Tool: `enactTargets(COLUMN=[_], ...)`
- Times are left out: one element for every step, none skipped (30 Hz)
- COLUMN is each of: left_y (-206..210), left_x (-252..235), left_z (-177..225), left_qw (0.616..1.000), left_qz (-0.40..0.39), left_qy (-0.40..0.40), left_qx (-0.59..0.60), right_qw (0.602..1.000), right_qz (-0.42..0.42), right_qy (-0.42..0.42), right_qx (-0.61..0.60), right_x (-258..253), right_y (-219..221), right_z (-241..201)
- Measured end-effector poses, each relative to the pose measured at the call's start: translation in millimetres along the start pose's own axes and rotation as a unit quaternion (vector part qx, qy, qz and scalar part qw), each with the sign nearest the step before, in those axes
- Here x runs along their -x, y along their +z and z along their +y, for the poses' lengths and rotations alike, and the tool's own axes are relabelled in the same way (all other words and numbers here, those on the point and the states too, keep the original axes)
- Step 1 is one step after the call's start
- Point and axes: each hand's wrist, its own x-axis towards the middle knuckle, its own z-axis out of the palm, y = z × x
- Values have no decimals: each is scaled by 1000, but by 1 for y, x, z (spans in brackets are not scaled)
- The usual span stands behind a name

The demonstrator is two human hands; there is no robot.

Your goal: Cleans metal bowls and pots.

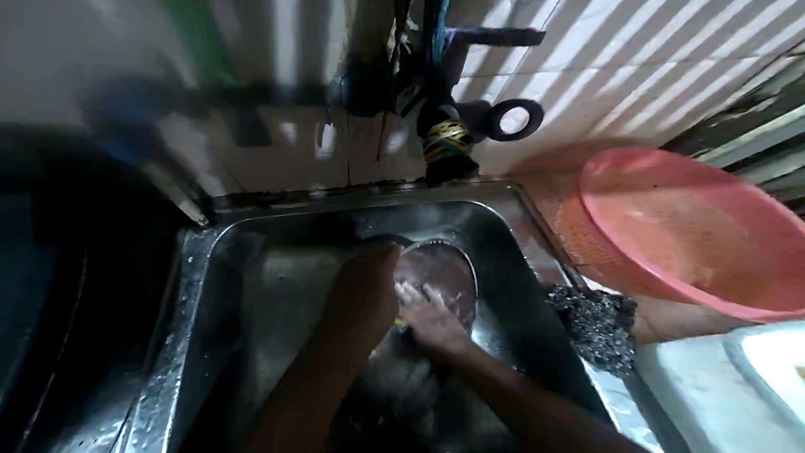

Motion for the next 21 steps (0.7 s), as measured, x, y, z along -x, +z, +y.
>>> enactTargets(left_y=[-2,-3,-4,-1,5,12,17,19,19,17,14,10,6,-1,-10,-18,-22,-24,-27,-30,-32], left_x=[0,-1,-2,-3,-3,-3,-4,-4,-5,-5,-4,-3,-3,-6,-14,-22,-29,-34,-38,-40,-39], left_z=[-1,0,1,2,1,2,4,7,10,11,11,10,8,7,9,10,8,7,6,5,3], left_qw=[1000,999,998,997,995,993,993,993,995,996,996,997,997,997,997,995,994,993,993,993,992], left_qz=[22,43,56,69,85,105,111,108,98,90,84,79,77,65,38,11,-3,-11,-20,-28,-32], left_qy=[4,7,7,11,22,34,36,34,29,25,21,11,-4,-29,-68,-97,-107,-107,-99,-91,-90], left_qx=[-15,-24,-35,-44,-44,-40,-26,-16,-7,-1,6,12,16,20,21,26,32,44,59,72,83], right_qw=[999,997,996,997,999,997,980,939,885,812,718,650,659,734,836,919,965,985,992,995,994], right_qz=[9,16,19,9,3,33,113,192,139,61,29,32,55,84,81,40,9,26,25,4,-26], right_qy=[9,19,30,42,47,40,29,7,11,28,52,53,21,-19,-35,-24,-27,-40,-42,-35,-18], right_qx=[42,71,80,62,11,-65,-161,-287,-444,-579,-693,-758,-750,-673,-542,-391,-262,-167,-114,-93,-101], right_x=[-10,-17,-21,-22,-19,-12,-2,9,25,41,51,57,62,66,70,72,72,72,73,74,78], right_y=[-5,-9,-10,-9,-3,9,22,25,4,-27,-51,-66,-68,-60,-49,-35,-17,2,8,4,-6], right_z=[8,12,14,11,3,-11,-32,-61,-91,-113,-131,-140,-140,-133,-119,-105,-89,-73,-63,-63,-69])
